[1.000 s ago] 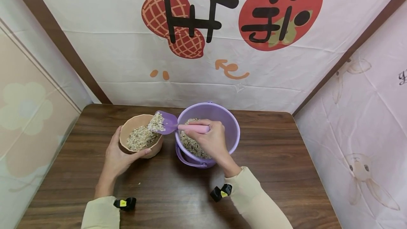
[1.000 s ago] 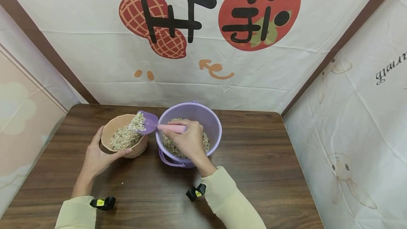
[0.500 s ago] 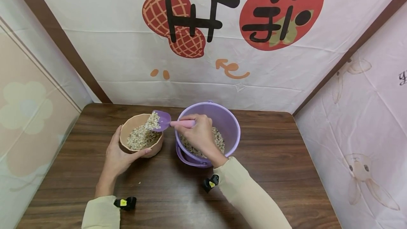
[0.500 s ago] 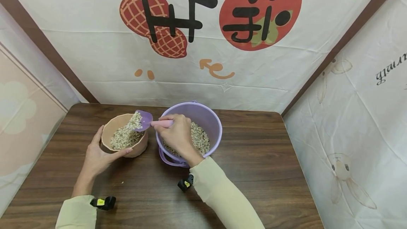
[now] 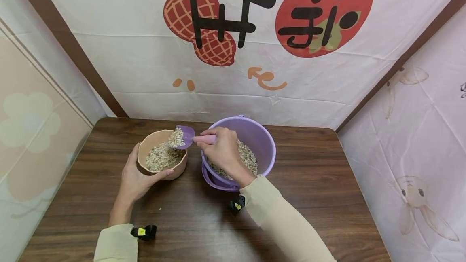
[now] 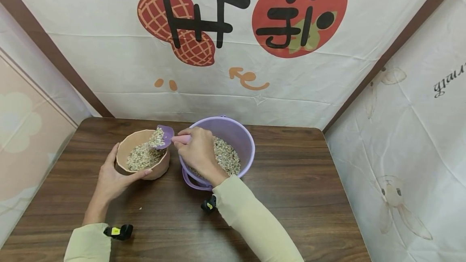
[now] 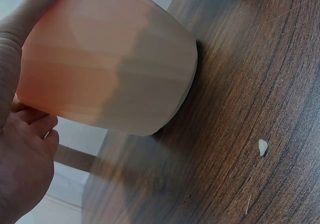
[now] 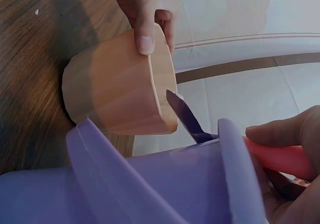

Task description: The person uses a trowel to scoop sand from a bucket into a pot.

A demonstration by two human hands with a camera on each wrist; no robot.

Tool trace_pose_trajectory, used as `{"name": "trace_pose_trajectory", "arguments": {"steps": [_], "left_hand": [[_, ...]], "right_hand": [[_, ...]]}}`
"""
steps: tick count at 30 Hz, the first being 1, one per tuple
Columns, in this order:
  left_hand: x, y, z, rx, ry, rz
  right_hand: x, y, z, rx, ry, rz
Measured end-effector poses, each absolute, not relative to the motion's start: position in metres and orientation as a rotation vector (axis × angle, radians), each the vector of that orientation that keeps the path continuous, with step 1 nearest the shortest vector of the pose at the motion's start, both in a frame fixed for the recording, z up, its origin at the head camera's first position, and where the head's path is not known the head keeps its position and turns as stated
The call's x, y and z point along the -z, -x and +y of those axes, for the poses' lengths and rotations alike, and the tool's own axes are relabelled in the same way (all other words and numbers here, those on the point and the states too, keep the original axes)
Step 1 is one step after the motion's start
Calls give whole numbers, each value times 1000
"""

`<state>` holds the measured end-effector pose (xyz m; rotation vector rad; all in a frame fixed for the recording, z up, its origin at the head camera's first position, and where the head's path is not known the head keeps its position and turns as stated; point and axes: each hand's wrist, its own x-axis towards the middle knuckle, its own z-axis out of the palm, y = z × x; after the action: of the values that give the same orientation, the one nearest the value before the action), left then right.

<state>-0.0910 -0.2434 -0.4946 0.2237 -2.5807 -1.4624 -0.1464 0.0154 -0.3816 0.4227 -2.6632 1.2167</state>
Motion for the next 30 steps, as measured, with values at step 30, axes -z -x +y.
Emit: {"name": "trace_pose_trajectory", "arguments": {"steps": [30], "left_hand": [[495,91,-244,1462,-210,-2579]], "right_hand": [[360,124,25,-783,-748,-2614]]}}
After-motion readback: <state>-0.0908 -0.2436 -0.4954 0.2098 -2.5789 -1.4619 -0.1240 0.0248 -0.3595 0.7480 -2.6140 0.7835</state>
